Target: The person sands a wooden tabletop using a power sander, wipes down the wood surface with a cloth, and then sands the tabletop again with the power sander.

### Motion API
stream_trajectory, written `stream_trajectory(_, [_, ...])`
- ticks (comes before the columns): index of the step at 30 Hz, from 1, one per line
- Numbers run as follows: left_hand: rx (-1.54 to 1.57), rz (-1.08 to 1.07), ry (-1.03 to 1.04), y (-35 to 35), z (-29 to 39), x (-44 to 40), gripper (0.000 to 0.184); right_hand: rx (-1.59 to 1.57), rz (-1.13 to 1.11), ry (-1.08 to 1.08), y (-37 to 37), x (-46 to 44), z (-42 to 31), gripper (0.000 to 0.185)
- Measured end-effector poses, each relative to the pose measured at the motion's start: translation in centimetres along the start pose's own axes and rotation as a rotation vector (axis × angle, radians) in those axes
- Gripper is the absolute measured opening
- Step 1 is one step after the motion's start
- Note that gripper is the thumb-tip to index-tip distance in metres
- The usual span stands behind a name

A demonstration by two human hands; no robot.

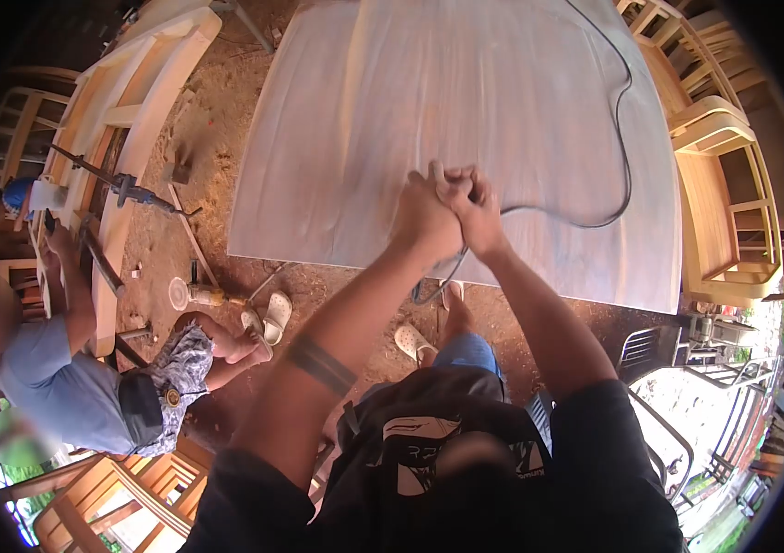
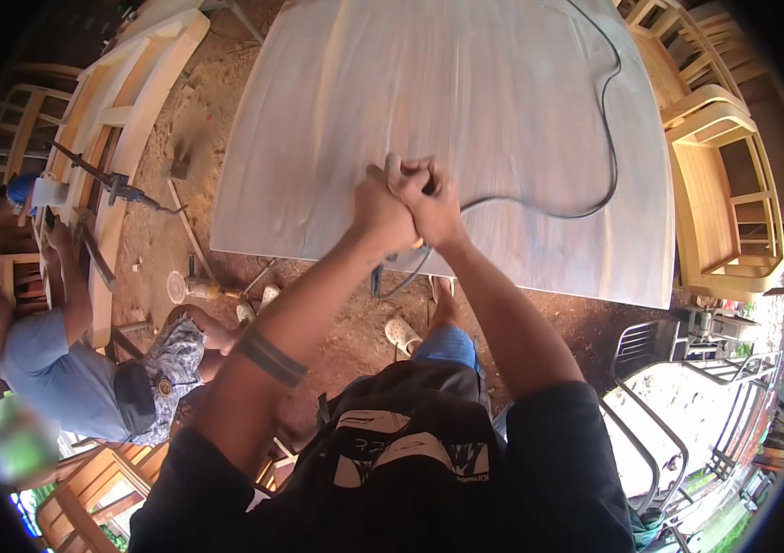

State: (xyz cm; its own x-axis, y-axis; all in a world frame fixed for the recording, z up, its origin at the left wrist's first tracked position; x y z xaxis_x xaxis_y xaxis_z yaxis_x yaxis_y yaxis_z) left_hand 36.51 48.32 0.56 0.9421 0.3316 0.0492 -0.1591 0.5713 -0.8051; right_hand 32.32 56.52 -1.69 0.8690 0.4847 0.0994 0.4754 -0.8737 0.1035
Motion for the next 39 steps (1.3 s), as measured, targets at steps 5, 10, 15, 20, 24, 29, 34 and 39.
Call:
stream_trajectory(5, [0.176, -0.011, -0.032, -0.2, 0.7, 6.4, 0.04, -0.053, 0.017, -0.011, 0.6, 6.8, 0.5, 0.037])
stream_trajectory(10, [-0.214, -0.073, 0.2, -2.6, 1.8, 8.7, 0.033, -0.032, 0.023, -0.023, 2.9, 8.0, 1.4, 0.04])
stream_trajectory(15, [-0.237, -0.113, 0.108, -4.9, -0.1, 5.5, 0.039, 0.042, 0.01, 0.011, 5.2, 4.4, 0.4, 0.045])
stream_trajectory(20, [-0.263, -0.085, 0.153, -5.7, -1.4, -2.8, 0.046, 0.065, 0.044, -0.054, 5.3, -4.2, -0.4, 0.047])
stream_trajectory(24, [-0.267, -0.088, 0.218, -5.4, -1.4, -12.1, 0.05, 0.04, 0.09, -0.095, 3.6, -13.2, -0.8, 0.048])
stream_trajectory(29, [-0.313, -0.013, 0.277, -4.7, -1.5, -25.2, 0.05, 0.009, 0.108, -0.172, 0.9, -26.0, -2.5, 0.043])
stream_trajectory(34, [-0.365, -0.027, 0.277, -5.3, -0.7, -38.1, 0.047, -0.134, 0.077, -0.217, -1.0, -39.2, -2.8, 0.035])
stream_trajectory(39, [-0.348, -0.076, 0.187, -5.3, -2.5, -50.2, 0.04, -0.096, 0.001, -0.219, -1.9, -51.2, -3.1, 0.041])
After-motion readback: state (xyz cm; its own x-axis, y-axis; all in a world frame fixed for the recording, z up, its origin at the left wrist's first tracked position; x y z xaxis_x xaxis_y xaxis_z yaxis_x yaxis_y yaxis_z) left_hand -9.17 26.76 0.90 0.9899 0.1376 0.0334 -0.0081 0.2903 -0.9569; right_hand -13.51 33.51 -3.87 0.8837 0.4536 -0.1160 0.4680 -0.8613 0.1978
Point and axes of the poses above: each hand's wrist, its own x-axis away from the middle knuckle, its own y-axis out of the palm, z = x × y, the point moved 7 cm from there along -x, towards the middle knuckle, and after that the axes turned 6 degrees about x, right-handed, at the moved point
